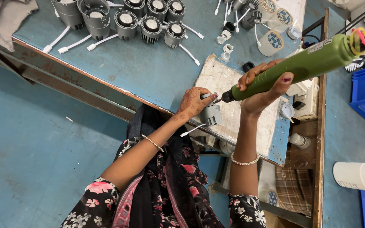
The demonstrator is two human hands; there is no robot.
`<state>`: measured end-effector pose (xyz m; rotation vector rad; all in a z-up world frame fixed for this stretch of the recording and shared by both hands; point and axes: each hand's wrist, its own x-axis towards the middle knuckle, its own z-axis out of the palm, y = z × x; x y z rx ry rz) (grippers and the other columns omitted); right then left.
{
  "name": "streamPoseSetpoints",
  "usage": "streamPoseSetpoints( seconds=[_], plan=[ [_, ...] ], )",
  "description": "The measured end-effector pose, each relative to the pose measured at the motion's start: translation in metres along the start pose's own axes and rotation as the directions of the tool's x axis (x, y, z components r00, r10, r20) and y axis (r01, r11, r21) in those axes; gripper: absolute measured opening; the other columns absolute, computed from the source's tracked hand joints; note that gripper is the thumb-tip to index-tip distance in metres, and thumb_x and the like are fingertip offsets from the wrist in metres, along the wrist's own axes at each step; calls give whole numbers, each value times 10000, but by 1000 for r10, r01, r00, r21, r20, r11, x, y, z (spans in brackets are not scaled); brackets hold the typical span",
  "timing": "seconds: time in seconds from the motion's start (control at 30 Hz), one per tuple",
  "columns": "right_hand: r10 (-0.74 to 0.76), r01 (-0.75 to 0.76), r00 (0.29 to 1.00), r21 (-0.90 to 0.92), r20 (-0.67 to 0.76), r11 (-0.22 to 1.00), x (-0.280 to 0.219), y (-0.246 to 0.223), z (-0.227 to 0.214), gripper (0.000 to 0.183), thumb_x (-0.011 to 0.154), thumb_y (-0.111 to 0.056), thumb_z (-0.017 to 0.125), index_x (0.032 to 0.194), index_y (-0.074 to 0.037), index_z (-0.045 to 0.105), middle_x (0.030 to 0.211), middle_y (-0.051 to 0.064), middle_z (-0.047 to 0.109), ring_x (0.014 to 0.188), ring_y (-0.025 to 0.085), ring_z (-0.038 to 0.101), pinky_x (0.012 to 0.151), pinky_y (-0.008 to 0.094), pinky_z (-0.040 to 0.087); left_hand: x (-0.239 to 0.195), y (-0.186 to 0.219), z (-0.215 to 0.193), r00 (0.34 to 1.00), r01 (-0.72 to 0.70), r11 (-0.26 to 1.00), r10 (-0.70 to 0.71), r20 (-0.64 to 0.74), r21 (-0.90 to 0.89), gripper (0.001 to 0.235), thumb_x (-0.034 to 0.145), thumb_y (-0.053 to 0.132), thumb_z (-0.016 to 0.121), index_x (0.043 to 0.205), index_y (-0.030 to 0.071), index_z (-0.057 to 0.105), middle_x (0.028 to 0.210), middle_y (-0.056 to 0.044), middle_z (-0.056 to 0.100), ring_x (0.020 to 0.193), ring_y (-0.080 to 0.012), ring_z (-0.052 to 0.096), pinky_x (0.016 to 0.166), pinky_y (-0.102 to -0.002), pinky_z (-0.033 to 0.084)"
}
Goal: The person assembles LED light fixtures by inserting LED modules into gray housings, securing them with screws using a green electric screwdriver, and placing completed units on the table. The process is repeated for multiple units.
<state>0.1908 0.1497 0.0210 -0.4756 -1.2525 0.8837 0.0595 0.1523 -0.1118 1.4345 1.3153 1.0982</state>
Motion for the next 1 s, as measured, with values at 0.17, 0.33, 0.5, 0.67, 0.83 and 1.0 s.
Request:
streamPoseSetpoints(
  seconds=[0.17,0.33,0.5,0.67,0.83,1.0],
  plan=[
    [-23,23,1000,-15,-1,1000,1,2,0,653,992,-709,543,1088,-76,418,695,78,422,500,172,426,443,301,392,0,-1,0,1000,-6,1000,6,-5,6,368,872,461,724,913,106,815,820,-87,763,733,-201,723,731,-362,561],
    [-42,42,999,-24,-8,999,1,3,-1,630,999,-687,554,1074,-76,419,684,78,421,485,169,426,432,301,388,0,-2,1,1000,-18,1000,18,-16,3,369,868,462,729,907,105,817,829,-90,765,745,-213,725,743,-367,559],
    [-22,22,1000,5,-10,1000,0,2,-1,648,1001,-708,536,1068,-73,420,690,77,421,498,170,435,440,302,399,0,-1,1,1000,1,1000,-1,-4,1,368,870,462,722,909,108,815,824,-86,766,742,-215,727,739,-370,559],
    [-31,31,1000,-15,1,999,-1,2,1,642,1002,-703,538,1076,-76,419,697,73,421,501,164,437,436,298,400,-1,1,-2,1000,-15,1000,15,-9,8,365,872,457,728,908,106,819,808,-90,757,726,-214,716,721,-373,553],
    [-50,50,999,-32,17,998,-3,3,1,633,1004,-690,549,1083,-75,417,699,75,427,507,166,451,431,296,405,-2,2,-2,1000,-9,1000,9,-7,6,364,870,456,729,916,103,809,792,-91,762,702,-213,715,712,-373,548],
    [-29,29,1000,17,-2,999,-6,6,2,635,988,-673,574,1088,-66,418,731,77,423,537,166,454,446,301,402,-2,1,-1,1000,-12,1000,13,-18,23,378,873,463,726,915,96,808,792,-105,753,710,-230,711,714,-383,543]
  ],
)
